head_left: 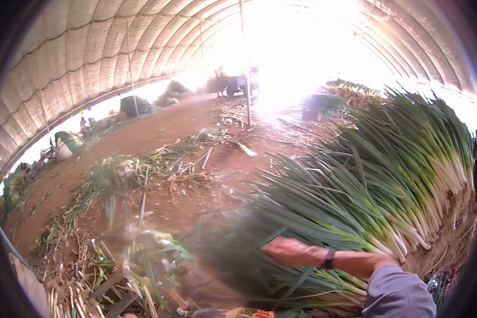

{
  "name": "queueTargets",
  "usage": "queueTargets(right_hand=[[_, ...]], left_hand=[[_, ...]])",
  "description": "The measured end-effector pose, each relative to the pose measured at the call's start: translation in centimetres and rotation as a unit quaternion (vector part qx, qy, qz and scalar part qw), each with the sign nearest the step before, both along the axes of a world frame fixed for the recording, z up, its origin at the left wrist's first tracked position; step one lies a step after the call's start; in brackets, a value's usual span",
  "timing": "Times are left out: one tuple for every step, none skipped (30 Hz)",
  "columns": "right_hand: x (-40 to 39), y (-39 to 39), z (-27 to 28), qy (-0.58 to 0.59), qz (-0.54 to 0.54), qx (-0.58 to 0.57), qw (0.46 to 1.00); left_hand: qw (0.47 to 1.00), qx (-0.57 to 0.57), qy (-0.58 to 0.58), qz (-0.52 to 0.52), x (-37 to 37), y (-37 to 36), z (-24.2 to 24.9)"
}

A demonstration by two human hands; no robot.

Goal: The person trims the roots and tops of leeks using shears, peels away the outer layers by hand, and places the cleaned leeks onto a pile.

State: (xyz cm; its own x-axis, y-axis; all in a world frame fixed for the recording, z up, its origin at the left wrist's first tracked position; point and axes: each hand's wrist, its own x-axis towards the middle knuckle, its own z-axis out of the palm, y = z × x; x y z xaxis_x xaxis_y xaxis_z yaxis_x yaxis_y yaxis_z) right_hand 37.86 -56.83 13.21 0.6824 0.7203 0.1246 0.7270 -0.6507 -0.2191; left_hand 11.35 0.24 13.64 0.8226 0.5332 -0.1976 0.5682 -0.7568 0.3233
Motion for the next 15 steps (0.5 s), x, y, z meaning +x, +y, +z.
queueTargets(right_hand=[[0.2, 3.5, -0.1, 0.041, 0.043, 0.017, 0.998], [-0.8, 7.1, 0.4, 0.028, 0.094, 0.027, 0.995], [-2.1, 10.4, 0.1, 0.026, 0.156, 0.042, 0.987], [-2.7, 13.3, -0.1, 0.040, 0.172, 0.030, 0.984], [-3.0, 15.7, -1.3, 0.042, 0.195, 0.041, 0.979], [-3.3, 17.8, -2.5, 0.044, 0.214, 0.054, 0.974], [-3.3, 19.8, -2.5, 0.073, 0.239, 0.020, 0.968], [-3.9, 21.3, -2.6, 0.062, 0.262, 0.044, 0.962], [-4.5, 22.9, -1.7, 0.082, 0.267, 0.031, 0.960], [-5.0, 23.8, -1.2, 0.098, 0.268, 0.018, 0.958], [-5.1, 24.9, -2.3, 0.102, 0.265, 0.013, 0.959], [-5.0, 26.0, -3.5, 0.090, 0.274, 0.019, 0.957], [-4.8, 27.0, -4.5, 0.076, 0.280, 0.026, 0.957], [-4.6, 27.8, -5.4, 0.062, 0.283, 0.033, 0.957], [-5.0, 28.5, -5.0, 0.058, 0.266, 0.044, 0.961]], left_hand=[[0.994, -0.037, -0.104, -0.003, 1.4, -0.5, 4.0], [0.977, -0.070, -0.203, 0.007, 1.0, -0.8, 6.8], [0.909, -0.098, -0.405, 0.027, 2.0, 4.2, 2.0], [0.939, -0.104, -0.327, 0.039, 0.9, 2.2, 7.8], [0.918, -0.133, -0.365, 0.074, 0.5, 1.9, 8.8], [0.921, -0.037, -0.383, 0.060, 0.0, 3.3, 7.8], [0.918, 0.000, -0.392, 0.062, -0.9, 3.5, 7.1], [0.916, 0.061, -0.389, 0.079, -2.1, 4.1, 5.1], [0.927, 0.095, -0.332, 0.146, -3.3, 4.0, 3.3], [0.933, 0.080, -0.321, 0.143, -5.1, 4.2, 0.5], [0.945, 0.064, -0.255, 0.192, -6.0, 3.1, -0.7], [0.953, 0.066, -0.226, 0.191, -7.1, 2.4, -1.8], [0.954, 0.055, -0.230, 0.185, -7.9, 1.4, -3.2], [0.952, 0.017, -0.211, 0.221, -8.4, 0.8, -4.9], [0.951, 0.009, -0.200, 0.235, -9.0, 0.2, -6.3]])
